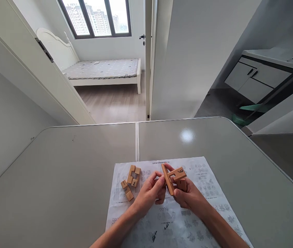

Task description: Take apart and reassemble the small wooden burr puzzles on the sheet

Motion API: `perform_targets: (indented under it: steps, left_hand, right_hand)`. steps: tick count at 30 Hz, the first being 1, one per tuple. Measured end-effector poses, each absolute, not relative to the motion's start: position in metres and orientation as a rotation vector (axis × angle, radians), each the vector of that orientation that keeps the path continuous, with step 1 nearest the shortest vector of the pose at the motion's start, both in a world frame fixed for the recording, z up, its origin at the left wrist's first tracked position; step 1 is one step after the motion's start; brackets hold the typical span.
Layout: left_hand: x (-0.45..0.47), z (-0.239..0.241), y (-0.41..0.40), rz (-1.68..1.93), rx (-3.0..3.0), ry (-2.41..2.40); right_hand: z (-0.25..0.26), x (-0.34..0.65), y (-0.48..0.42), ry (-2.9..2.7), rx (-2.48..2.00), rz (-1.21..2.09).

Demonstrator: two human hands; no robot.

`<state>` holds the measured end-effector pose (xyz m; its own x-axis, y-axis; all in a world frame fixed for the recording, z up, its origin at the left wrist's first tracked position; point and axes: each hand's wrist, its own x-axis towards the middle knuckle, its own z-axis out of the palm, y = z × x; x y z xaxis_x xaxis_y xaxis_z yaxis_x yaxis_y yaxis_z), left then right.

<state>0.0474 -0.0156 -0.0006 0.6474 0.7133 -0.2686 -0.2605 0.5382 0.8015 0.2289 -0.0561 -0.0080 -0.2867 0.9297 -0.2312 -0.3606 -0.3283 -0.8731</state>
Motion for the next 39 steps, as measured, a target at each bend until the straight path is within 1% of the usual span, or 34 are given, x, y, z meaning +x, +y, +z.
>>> perform_targets:
  steps: [10, 19, 39]
  left_hand:
    - [0.05, 0.002, -0.016, 0.636, 0.774, 0.659]
    - [0.052, 0.001, -0.016, 0.645, 0.787, 0.633]
    - [0.047, -0.004, -0.016, 0.624, 0.844, 0.579]
  right_hand:
    - [-0.02, 0.232, -0.058, -0.906, -0.925, 1.796]
    - [-0.018, 0.229, -0.058, -0.835, -0.948, 1.768]
    - [-0.018, 0.234, -0.058, -0.901, -0.941, 1.826]
